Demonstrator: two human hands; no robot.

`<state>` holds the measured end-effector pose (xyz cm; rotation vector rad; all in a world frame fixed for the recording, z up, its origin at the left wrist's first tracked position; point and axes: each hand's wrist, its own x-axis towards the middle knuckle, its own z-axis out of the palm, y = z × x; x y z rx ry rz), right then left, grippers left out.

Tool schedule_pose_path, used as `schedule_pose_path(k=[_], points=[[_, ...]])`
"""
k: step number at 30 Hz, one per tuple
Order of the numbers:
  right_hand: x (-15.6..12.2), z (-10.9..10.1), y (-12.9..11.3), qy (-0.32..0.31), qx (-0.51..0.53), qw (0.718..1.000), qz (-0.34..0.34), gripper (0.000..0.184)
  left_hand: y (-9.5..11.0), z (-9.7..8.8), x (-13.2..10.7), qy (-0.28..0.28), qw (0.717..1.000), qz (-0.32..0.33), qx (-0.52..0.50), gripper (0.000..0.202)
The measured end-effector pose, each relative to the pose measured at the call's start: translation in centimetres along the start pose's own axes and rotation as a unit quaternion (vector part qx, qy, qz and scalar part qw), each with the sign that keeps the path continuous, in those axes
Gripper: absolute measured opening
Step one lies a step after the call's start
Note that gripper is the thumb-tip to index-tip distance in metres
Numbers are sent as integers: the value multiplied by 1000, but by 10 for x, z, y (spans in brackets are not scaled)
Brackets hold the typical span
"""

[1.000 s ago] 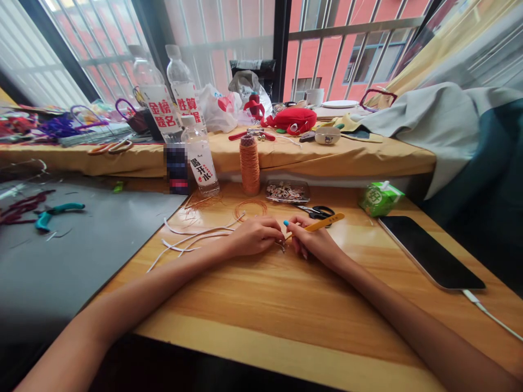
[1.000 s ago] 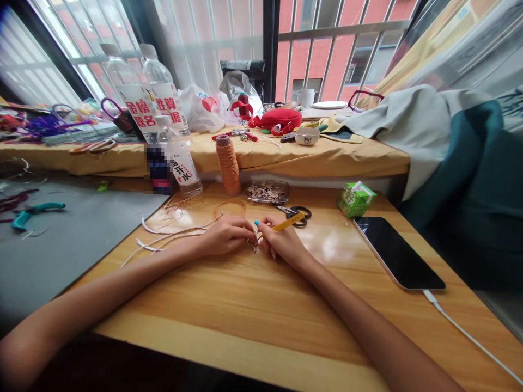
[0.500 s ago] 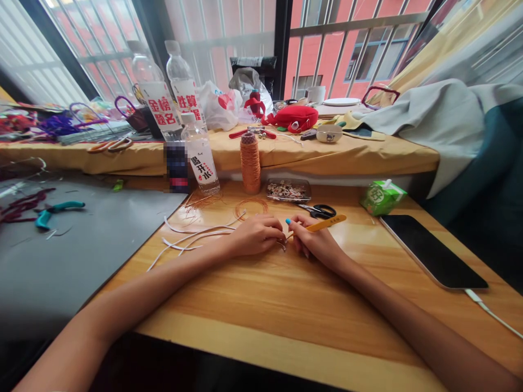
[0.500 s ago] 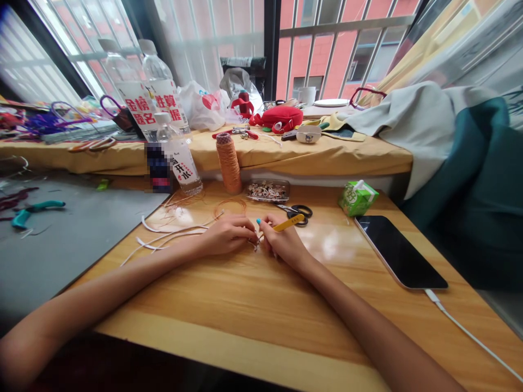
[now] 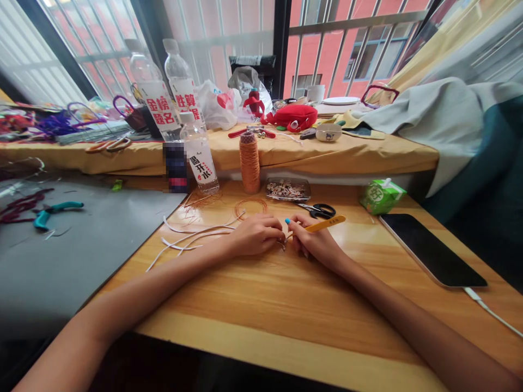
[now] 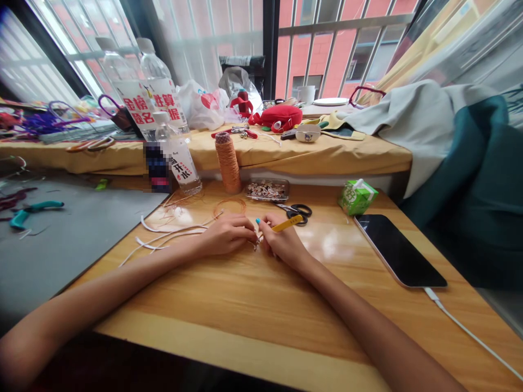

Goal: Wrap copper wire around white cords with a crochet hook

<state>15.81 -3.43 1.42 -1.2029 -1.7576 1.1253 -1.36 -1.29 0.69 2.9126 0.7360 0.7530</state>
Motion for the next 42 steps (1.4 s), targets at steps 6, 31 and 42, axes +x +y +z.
schedule_pose_path(k=[6, 31, 42], points=[[0, 1, -4, 37, -145, 985, -80, 19, 1, -1, 0, -9, 1000, -2, 2, 26], [1, 5, -4, 19, -116, 990, -76, 17, 3, 4, 11, -33, 999, -28, 8, 24], [7, -8, 1, 67, -51, 996, -17, 19, 2, -1, 2, 14, 999, -46, -2, 23]])
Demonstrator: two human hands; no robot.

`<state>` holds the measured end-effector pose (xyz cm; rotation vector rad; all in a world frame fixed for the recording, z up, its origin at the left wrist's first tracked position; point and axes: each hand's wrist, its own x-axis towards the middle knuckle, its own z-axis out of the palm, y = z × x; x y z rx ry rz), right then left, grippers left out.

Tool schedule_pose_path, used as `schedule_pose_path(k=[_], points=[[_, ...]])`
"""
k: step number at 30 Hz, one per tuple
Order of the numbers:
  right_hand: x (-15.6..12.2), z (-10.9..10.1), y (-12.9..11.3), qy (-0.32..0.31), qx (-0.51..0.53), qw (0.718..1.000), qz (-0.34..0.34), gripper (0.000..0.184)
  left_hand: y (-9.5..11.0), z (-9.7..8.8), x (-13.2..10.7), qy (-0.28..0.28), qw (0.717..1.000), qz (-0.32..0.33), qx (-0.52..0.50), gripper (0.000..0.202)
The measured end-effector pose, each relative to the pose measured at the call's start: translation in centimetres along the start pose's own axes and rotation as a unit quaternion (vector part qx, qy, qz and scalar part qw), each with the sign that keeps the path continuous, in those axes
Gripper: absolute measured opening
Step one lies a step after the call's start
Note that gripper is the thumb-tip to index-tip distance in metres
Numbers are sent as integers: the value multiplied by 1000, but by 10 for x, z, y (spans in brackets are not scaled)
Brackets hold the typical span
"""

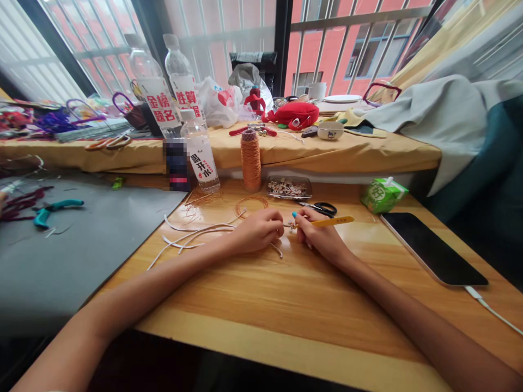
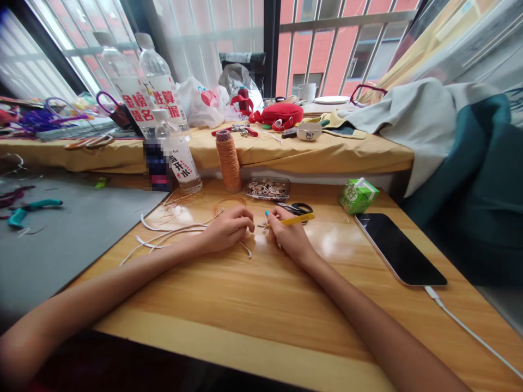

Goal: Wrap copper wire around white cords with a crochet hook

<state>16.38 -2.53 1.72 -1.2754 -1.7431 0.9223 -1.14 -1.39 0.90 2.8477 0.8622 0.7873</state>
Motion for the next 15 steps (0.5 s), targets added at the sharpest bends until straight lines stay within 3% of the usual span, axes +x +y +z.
schedule_pose_path(k=[3, 9, 15], points=[[4, -2, 4, 17, 93, 995, 37, 20, -2, 1, 2, 40, 999, -31, 9, 23], [7, -2, 9, 59, 130, 989, 40, 17, -3, 4, 6, -19, 999, 15, 45, 23], [2, 1, 3, -37, 88, 995, -8, 15, -5, 4, 4, -11, 998, 1, 65, 22]])
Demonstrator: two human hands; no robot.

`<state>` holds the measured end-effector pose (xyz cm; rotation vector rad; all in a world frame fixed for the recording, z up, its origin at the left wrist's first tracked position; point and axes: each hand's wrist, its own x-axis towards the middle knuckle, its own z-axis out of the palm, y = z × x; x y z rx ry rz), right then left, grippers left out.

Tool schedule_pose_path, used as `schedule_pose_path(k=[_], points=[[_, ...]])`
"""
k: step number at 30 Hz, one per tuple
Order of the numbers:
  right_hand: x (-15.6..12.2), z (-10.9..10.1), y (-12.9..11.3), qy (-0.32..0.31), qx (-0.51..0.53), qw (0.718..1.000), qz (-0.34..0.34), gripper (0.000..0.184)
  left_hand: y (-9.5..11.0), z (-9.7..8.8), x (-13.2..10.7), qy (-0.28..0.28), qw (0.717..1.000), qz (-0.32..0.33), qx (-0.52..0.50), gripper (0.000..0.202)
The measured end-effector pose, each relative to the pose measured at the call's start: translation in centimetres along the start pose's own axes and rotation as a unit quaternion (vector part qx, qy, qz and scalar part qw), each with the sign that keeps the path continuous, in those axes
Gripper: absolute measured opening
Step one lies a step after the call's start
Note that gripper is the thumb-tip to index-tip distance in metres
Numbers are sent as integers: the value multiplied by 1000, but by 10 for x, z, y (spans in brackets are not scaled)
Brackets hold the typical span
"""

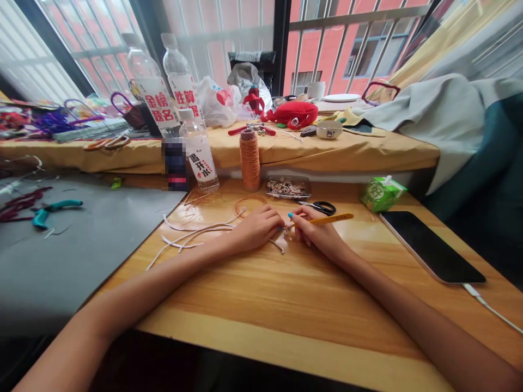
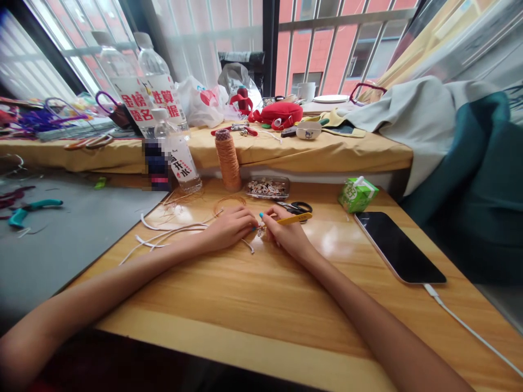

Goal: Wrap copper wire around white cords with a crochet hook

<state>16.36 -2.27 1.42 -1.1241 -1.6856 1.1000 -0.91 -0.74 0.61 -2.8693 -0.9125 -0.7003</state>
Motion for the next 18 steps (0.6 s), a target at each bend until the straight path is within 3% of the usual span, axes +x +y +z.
schedule_pose_path(k=[9, 18], points=[[-1, 0, 0, -64, -6, 998, -23, 20, -1, -2, 1, -8, 994, -44, -99, 11], [-3, -1, -3, -41, -81, 995, -48, 22, 1, -7, 2, -16, 980, -68, -187, 20]])
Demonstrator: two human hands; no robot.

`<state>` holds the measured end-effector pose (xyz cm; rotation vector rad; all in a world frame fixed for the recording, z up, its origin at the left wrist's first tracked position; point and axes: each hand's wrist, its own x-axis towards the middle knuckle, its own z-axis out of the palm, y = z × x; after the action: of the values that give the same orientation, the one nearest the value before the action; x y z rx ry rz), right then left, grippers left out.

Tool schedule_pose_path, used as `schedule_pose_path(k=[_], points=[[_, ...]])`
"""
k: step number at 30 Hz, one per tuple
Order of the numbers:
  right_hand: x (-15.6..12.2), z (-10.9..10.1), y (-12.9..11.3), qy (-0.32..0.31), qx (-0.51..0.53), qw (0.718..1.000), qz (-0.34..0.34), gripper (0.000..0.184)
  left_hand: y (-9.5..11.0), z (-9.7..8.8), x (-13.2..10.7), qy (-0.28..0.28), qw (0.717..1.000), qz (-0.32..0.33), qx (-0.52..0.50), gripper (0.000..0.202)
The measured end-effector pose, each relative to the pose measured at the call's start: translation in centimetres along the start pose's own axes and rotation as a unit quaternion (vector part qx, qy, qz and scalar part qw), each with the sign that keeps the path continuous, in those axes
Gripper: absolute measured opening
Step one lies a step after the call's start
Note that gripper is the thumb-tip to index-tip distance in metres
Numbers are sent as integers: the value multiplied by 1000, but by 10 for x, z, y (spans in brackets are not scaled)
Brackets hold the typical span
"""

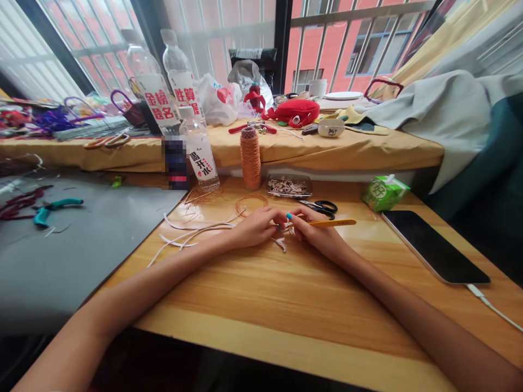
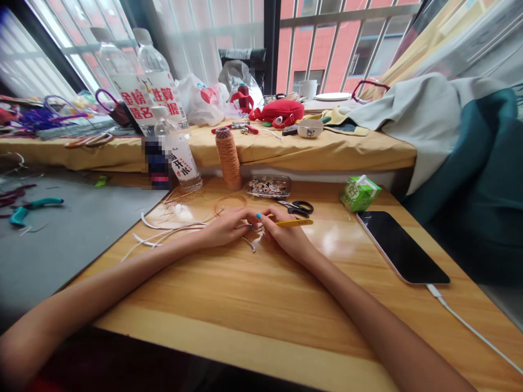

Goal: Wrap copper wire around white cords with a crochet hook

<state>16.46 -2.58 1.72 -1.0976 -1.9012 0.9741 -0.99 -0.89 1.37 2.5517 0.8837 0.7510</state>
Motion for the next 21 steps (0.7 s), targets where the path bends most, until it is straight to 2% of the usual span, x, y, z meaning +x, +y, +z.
schedule_pose_path(k=[4, 11, 21], points=[[0, -1, -1, 19, -27, 999, -6, 18, 1, -1, 0, -17, 1000, -1, -2, 21], [0, 1, -3, -29, -20, 999, 3, 17, 0, 0, 0, -22, 1000, -8, 7, 19], [1, 2, -3, -38, -41, 998, 5, 14, 0, 1, 1, -23, 999, -29, 0, 14]])
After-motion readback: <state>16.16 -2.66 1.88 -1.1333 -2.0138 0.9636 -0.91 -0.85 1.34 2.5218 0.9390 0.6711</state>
